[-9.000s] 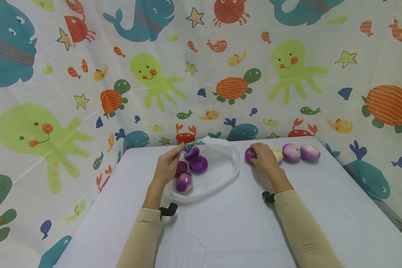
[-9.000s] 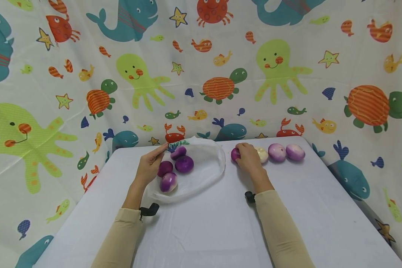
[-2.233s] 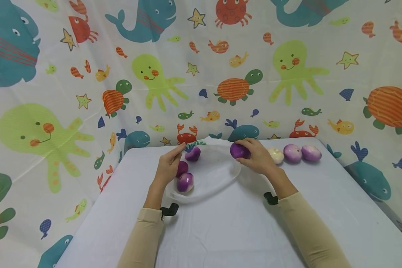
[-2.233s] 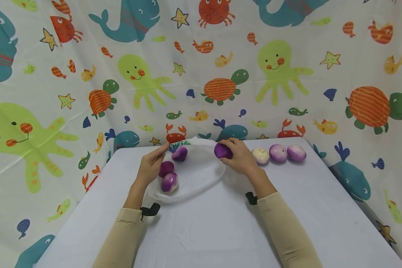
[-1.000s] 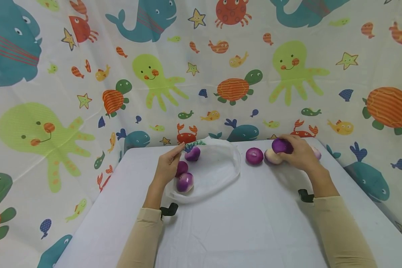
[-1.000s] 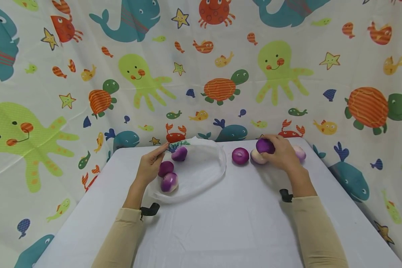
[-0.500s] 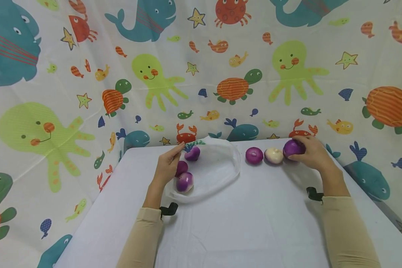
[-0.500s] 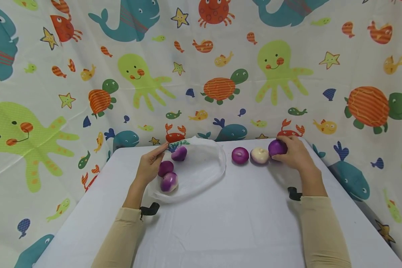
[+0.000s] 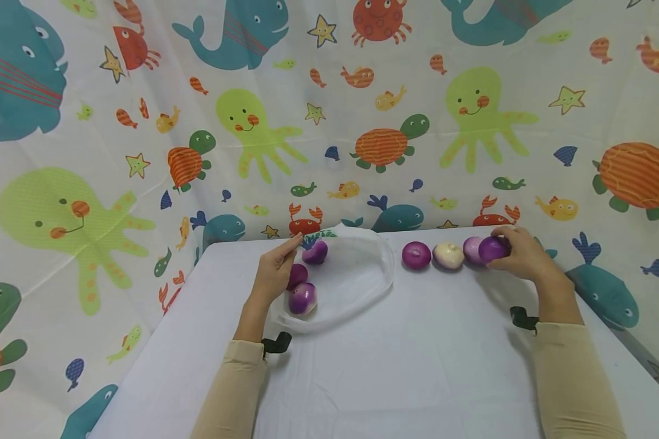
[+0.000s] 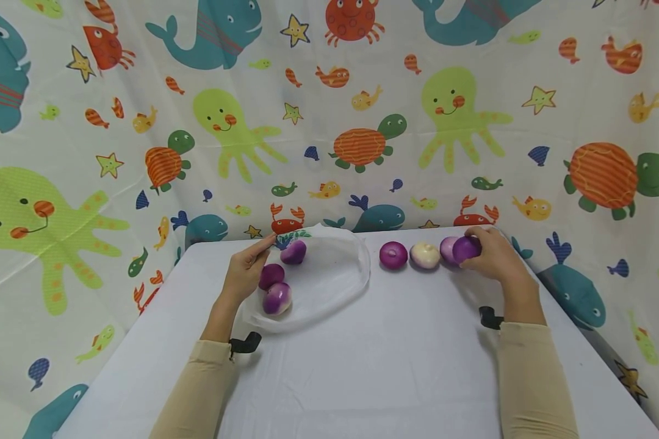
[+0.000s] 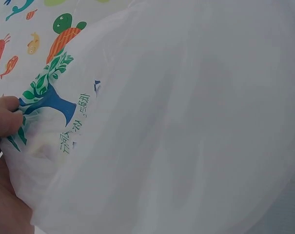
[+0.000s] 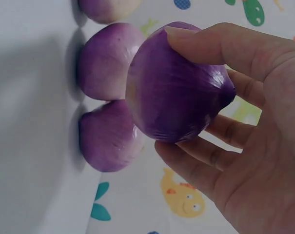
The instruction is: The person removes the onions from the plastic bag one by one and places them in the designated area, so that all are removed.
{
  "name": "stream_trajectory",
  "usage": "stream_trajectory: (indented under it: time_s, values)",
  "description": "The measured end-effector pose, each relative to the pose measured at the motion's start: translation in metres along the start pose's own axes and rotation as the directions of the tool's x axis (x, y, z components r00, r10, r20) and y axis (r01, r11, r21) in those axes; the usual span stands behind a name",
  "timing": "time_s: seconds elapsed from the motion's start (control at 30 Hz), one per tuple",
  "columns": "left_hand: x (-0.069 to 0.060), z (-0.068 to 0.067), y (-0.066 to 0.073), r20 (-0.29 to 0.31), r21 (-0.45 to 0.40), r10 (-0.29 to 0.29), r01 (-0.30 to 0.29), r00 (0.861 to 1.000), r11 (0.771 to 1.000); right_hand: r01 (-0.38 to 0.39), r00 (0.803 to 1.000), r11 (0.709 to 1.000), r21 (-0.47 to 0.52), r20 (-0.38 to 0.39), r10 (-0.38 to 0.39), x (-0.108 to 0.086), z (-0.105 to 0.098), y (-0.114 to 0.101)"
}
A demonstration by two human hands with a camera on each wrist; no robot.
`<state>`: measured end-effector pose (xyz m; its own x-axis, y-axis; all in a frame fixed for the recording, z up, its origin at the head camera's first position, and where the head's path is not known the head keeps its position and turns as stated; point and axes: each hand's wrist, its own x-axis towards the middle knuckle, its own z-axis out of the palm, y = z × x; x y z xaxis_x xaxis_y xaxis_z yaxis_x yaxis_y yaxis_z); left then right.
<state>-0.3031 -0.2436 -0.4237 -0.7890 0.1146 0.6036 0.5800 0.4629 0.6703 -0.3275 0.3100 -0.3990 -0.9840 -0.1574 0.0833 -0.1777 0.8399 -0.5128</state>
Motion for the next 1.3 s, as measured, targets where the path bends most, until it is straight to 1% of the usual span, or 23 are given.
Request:
stream_trajectory:
  time_s: [0.13, 0.4, 0.6, 0.77, 1.07, 1.23, 1.3]
  values:
    - [0.000, -0.001, 0.000, 0.006, 0.016, -0.001, 0.000, 1.000, 1.000, -0.033, 0.999, 0.999, 0.002, 0.020, 0.032, -0.004, -0.005, 0.004]
    - [0.000, -0.001, 0.000, 0.015, 0.038, 0.019, -0.019, 1.000, 0.999, -0.058, 0.995, 0.998, -0.007, 0.082, 0.059, -0.009, -0.013, 0.012]
    - [-0.001, -0.001, 0.000, 0.015, 0.029, 0.011, -0.011, 1.000, 1.000, -0.059, 0.992, 0.998, -0.002, 0.109, 0.059, -0.013, -0.016, 0.017]
    - [-0.001, -0.001, 0.000, 0.016, 0.030, 0.001, -0.002, 1.000, 1.000, -0.077, 0.989, 0.997, -0.008, 0.128, 0.077, -0.016, -0.017, 0.019]
    - [-0.001, -0.001, 0.000, 0.009, 0.019, 0.018, -0.018, 1.000, 1.000, -0.139, 0.973, 0.990, -0.032, 0.182, 0.142, -0.019, -0.021, 0.024]
    - [-0.001, 0.000, 0.000, 0.008, 0.019, 0.026, -0.026, 1.000, 0.999, -0.120, 0.970, 0.991, -0.065, 0.203, 0.131, -0.021, -0.022, 0.026]
    - [-0.001, 0.000, 0.000, 0.007, 0.025, 0.018, -0.019, 1.000, 1.000, -0.118, 0.969, 0.991, -0.070, 0.212, 0.130, -0.021, -0.021, 0.027]
